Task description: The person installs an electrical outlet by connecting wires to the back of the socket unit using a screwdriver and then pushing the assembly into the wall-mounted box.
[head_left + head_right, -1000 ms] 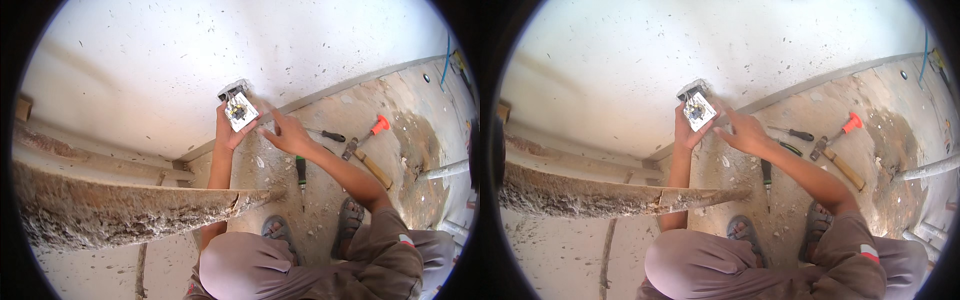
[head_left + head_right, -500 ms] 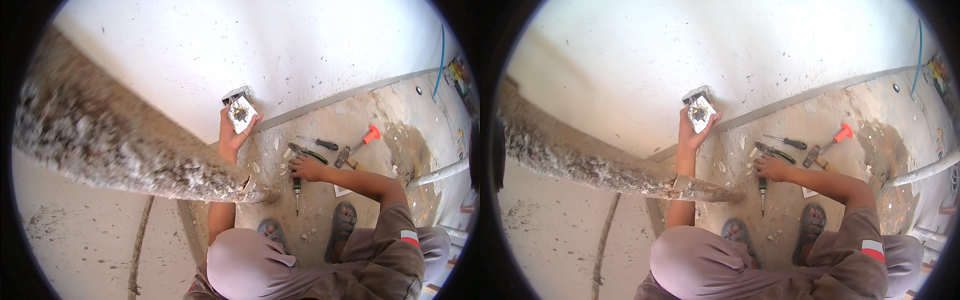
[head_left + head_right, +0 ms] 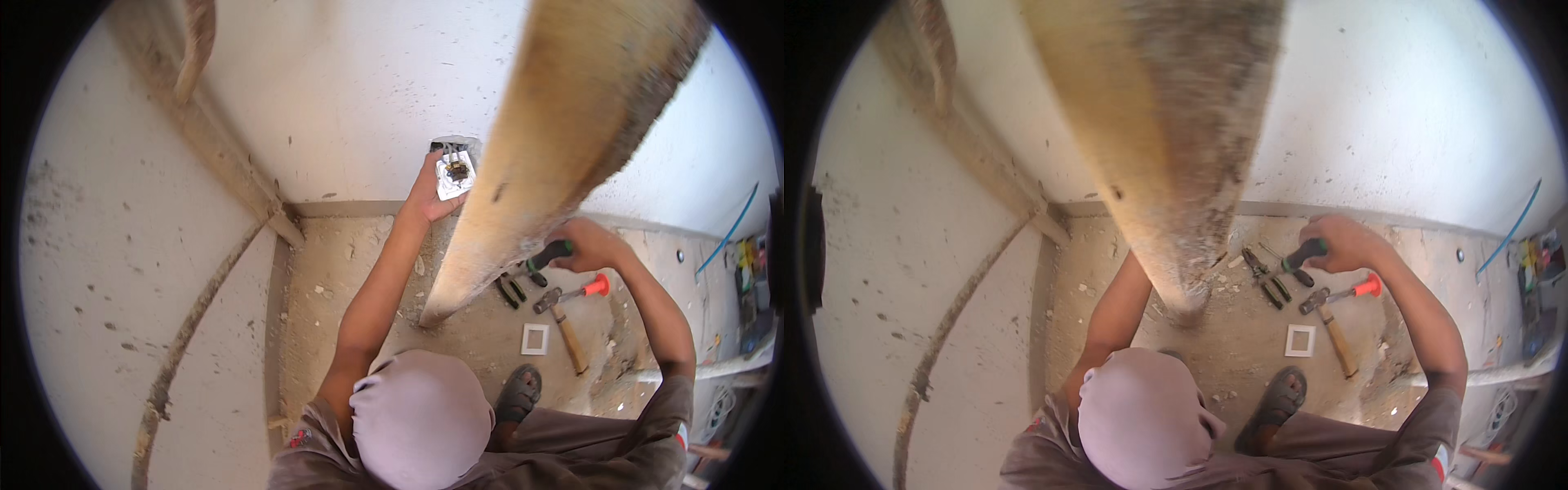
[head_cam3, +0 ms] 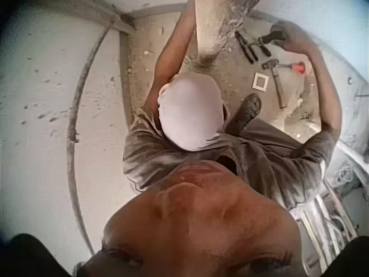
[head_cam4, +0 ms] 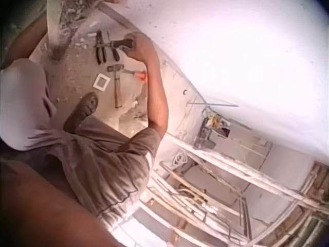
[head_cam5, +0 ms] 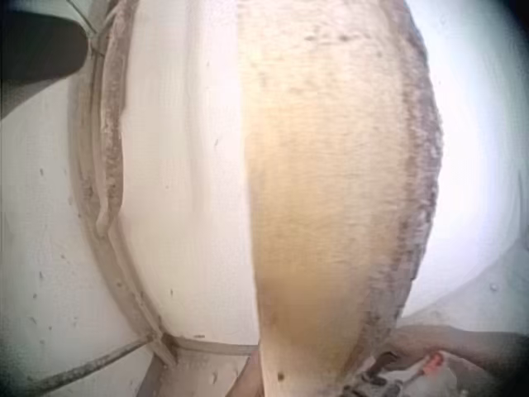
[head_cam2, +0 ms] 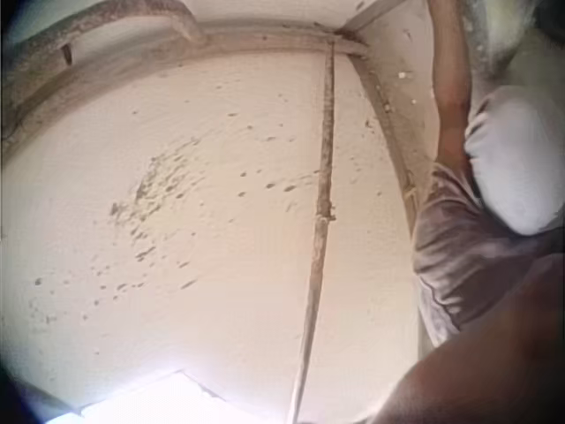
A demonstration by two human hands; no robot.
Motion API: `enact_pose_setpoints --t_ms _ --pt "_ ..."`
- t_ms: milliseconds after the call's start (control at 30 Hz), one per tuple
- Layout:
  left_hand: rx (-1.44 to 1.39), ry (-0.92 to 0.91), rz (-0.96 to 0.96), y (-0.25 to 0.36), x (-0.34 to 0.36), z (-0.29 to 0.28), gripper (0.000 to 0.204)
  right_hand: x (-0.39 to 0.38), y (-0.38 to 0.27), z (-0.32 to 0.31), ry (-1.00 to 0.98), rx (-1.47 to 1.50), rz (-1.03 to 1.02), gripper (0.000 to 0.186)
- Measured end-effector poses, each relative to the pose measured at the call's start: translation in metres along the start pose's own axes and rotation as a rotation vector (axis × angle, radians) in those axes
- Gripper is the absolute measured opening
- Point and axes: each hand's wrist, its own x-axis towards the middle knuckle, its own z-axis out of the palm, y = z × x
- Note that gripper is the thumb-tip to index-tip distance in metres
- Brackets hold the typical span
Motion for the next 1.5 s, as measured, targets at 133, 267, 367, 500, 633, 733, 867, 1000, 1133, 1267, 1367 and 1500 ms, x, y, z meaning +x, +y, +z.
enact_pose_setpoints --t_ms 133,267,367,500,633,733,867,1000,1133,1267,1367,1500 --pt "0.012 -0.152 0.091 0.015 0.013 -0.032 0.037 0.001 -0.036 -0.055 0.317 0.008 0.049 0.029" --pt "-0.146 0.009 0.126 -0.015 0.009 -0.012 0.035 -0.023 -0.015 -0.063 0.495 -0.165 0.115 0.037" --pt "-0.214 0.031 0.128 -0.016 0.009 -0.006 0.034 -0.048 0.002 -0.069 0.575 -0.164 0.278 0.036" --pt "-0.297 -0.013 0.11 -0.014 0.01 -0.003 0.033 -0.055 0.005 -0.074 0.76 -0.087 0.212 0.041" --pt "-0.358 -0.091 0.104 -0.016 0.015 -0.012 0.033 -0.013 -0.035 -0.08 0.811 -0.229 0.025 0.038" --pt "-0.331 -0.089 0.099 -0.009 0.012 -0.021 0.032 0.017 -0.068 -0.081 0.787 -0.171 0.116 0.036" --pt "-0.306 -0.03 0.097 -0.009 0.005 -0.014 0.031 0.041 -0.09 -0.081 0.809 -0.114 0.117 0.036" --pt "-0.294 -0.05 0.069 -0.006 0.003 -0.016 0.032 0.058 -0.103 -0.08 0.797 -0.045 0.015 0.035" --pt "-0.217 0.003 0.097 -0.003 0.002 -0.021 0.036 0.075 -0.107 -0.083 0.799 -0.13 -0.119 0.035" --pt "-0.152 -0.009 0.134 -0.004 0.004 -0.027 0.04 0.081 -0.119 -0.081 0.764 -0.088 -0.064 0.034" --pt "-0.116 -0.027 0.155 -0.004 0.004 -0.03 0.041 0.084 -0.125 -0.079 0.743 -0.132 -0.049 0.032" --pt "-0.098 -0.025 0.175 -0.007 0.004 -0.029 0.041 0.084 -0.126 -0.075 0.752 -0.168 -0.039 0.031"
